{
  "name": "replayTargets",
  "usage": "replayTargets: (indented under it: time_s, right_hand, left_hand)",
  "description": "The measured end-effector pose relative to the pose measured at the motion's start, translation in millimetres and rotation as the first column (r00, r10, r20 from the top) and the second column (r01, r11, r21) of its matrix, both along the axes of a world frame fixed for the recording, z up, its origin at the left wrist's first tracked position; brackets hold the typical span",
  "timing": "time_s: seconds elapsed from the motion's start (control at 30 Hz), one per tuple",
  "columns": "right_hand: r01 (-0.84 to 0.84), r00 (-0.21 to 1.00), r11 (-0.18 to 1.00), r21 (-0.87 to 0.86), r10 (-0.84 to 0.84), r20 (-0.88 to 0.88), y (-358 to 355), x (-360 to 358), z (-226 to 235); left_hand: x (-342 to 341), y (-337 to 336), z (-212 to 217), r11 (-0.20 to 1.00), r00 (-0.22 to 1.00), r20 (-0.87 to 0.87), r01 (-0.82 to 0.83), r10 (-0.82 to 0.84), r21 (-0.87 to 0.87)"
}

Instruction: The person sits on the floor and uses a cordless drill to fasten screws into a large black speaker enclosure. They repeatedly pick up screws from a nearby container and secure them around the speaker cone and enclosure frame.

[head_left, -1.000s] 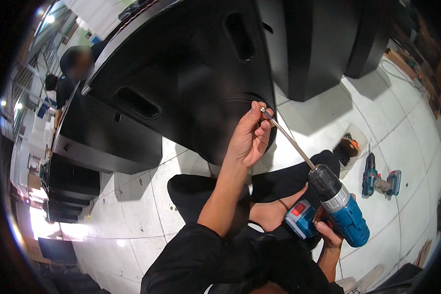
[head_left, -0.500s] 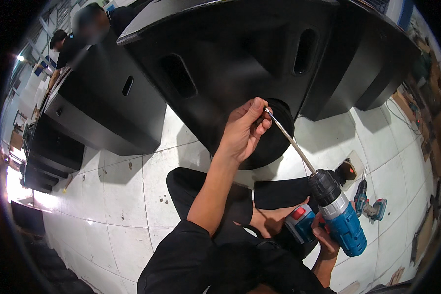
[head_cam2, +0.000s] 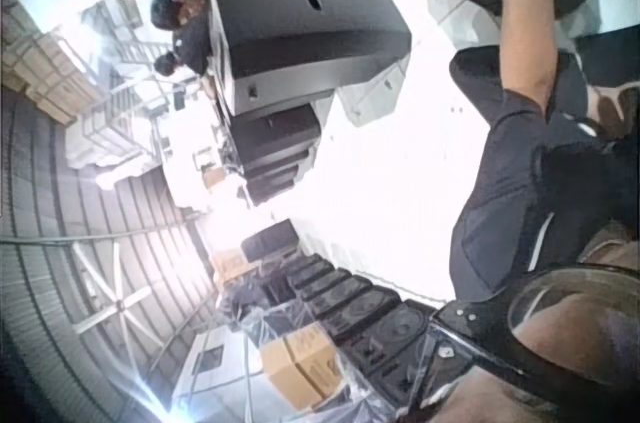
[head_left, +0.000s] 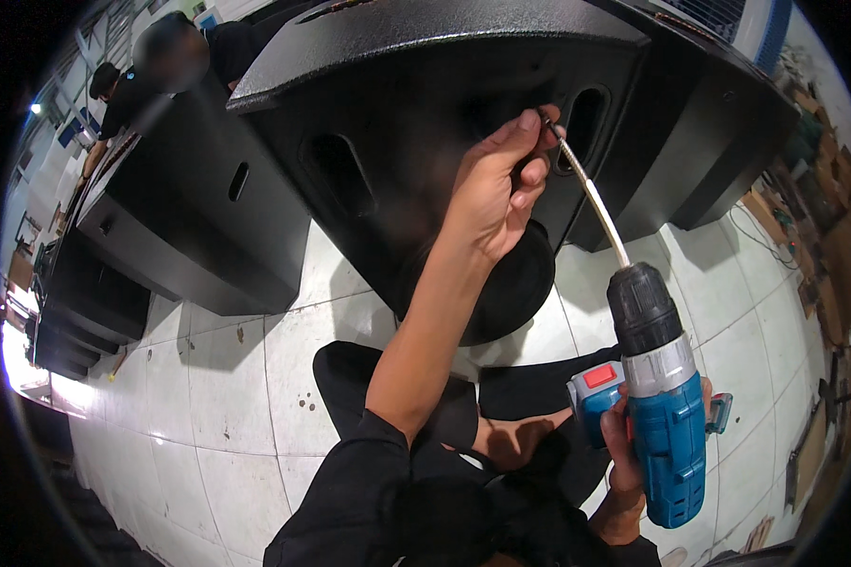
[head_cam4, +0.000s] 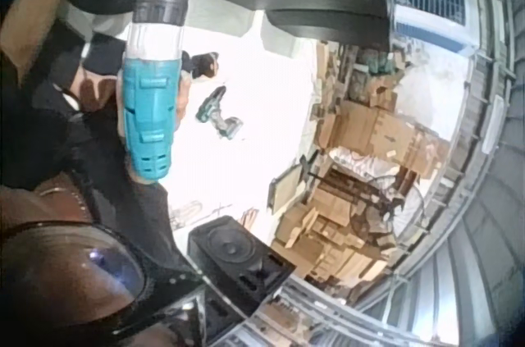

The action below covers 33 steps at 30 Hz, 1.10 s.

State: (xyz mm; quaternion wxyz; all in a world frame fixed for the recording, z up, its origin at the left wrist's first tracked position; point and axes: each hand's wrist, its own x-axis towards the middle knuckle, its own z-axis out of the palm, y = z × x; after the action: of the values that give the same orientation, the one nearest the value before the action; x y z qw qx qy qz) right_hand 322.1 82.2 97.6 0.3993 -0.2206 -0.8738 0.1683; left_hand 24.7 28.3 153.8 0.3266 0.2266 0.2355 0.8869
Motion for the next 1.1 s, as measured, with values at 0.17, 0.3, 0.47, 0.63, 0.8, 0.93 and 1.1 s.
replayTargets:
  time_s: [0.17,0.3,0.47,0.63,0.8,0.93,1.1]
  right_hand:
    - [0.030,0.996,0.997,-0.069,-0.036,-0.083,8.1,-6.6,6.1]
    - [0.016,0.986,0.992,-0.127,-0.037,-0.163,17.9,-5.1,-0.1]
    - [0.001,0.980,0.985,-0.172,-0.036,-0.198,25.5,-4.0,-5.6]
    - [-0.024,0.975,0.976,-0.215,-0.025,-0.223,29.0,-5.0,-9.0]
    - [-0.041,0.970,0.967,-0.252,-0.022,-0.243,34.1,-4.6,-11.1]
    - [-0.053,0.965,0.958,-0.282,-0.023,-0.261,37.4,-1.9,-11.1]
    - [-0.042,0.962,0.949,-0.312,-0.047,-0.270,41.8,5.4,-13.0]
  left_hand:
    - [-7.7,8.8,17.6,0.998,0.994,-0.094,-0.066,0.064,-0.022]
    - [-14.1,12.0,18.4,0.997,0.991,-0.107,-0.076,0.076,-0.001]
    - [-18.5,14.8,16.3,0.997,0.993,-0.096,-0.068,0.071,0.034]
    - [-18.8,14.9,16.5,0.996,0.991,-0.102,-0.082,0.085,0.034]
    - [-21.4,16.4,15.1,0.997,0.993,-0.092,-0.069,0.073,0.041]
    - [-18.7,11.1,16.0,0.998,0.993,-0.100,-0.066,0.064,-0.012]
    - [6.0,-7.2,11.6,0.878,0.944,-0.203,-0.319,0.260,-0.357]
